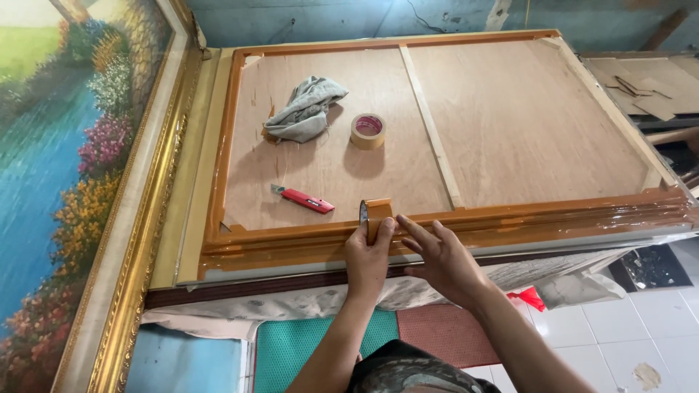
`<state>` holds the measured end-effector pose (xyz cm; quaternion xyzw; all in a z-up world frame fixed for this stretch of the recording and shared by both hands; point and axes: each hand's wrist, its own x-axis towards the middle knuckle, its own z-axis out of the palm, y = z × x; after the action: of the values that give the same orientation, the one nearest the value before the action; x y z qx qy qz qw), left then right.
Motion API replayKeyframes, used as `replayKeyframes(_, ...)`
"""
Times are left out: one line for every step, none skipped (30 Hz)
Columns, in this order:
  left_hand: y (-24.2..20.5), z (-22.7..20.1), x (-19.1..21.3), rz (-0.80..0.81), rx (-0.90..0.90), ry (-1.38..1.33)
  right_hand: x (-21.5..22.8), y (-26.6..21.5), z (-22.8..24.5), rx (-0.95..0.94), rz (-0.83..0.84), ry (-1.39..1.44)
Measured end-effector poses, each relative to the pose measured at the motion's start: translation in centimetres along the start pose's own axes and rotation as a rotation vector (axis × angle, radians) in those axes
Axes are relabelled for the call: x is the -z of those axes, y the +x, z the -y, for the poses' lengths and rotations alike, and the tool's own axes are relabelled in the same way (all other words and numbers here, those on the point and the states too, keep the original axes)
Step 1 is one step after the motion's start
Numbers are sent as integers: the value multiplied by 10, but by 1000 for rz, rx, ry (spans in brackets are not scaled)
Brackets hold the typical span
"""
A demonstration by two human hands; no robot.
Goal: Applying adhesive fringe to the edges of a large picture frame and wiping the surface clean.
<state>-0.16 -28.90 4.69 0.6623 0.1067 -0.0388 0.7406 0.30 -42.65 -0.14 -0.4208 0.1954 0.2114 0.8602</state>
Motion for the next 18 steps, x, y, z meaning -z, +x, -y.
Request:
replayKeyframes(0,1,-3,0,-2,-1,-20,-13,4,2,1,-1)
replayKeyframes(0,2,-5,6,-20,-15,-39,-25,8,24,-48,35)
replayKeyframes(0,3,-8,10,-37,-28,-59,-38,11,44,-98,72)
replayKeyframes(5,9,-7,10,-37,-28,-58,-39,10,44,-98,72)
replayKeyframes(10,15,-6,-14,-50,23,-57,-40,10,16,-56,68)
replayKeyframes(16,21,-5,-38,-63,74,-56,-40,9,-13,-14,64)
replayKeyframes(16,19,-4,-38,-62,73,-57,-42,12,-13,-15,64)
replayKeyframes(16,16,-3,-18,-78,65,-57,-43,15,-27,8,48)
replayKeyframes(16,13,-2,-1,-96,57,-58,-44,18,-43,34,33)
replayKeyframes(18,12,-1,-2,-96,57,-58,-43,17,-43,35,32)
replayKeyframes(19,12,-1,5,-52,48,-58,-44,17,-32,64,11)
replayKeyframes(19,12,-1,12,-8,38,-57,-45,17,-21,93,-11)
replayKeyframes(21,13,-1,11,-8,37,-55,-44,16,-22,93,-12)
replayKeyframes(22,13,0,-1,11,65,-54,-42,15,-20,99,-12)
replayKeyframes(23,14,-1,-14,31,92,-52,-41,14,-18,105,-12)
replayKeyframes(23,14,0,-16,31,91,-57,-42,15,-19,106,-13)
replayKeyframes(23,14,0,-11,31,83,-61,-43,16,11,69,-69)
replayKeyframes(24,14,0,-6,31,76,-65,-44,17,42,33,-125)
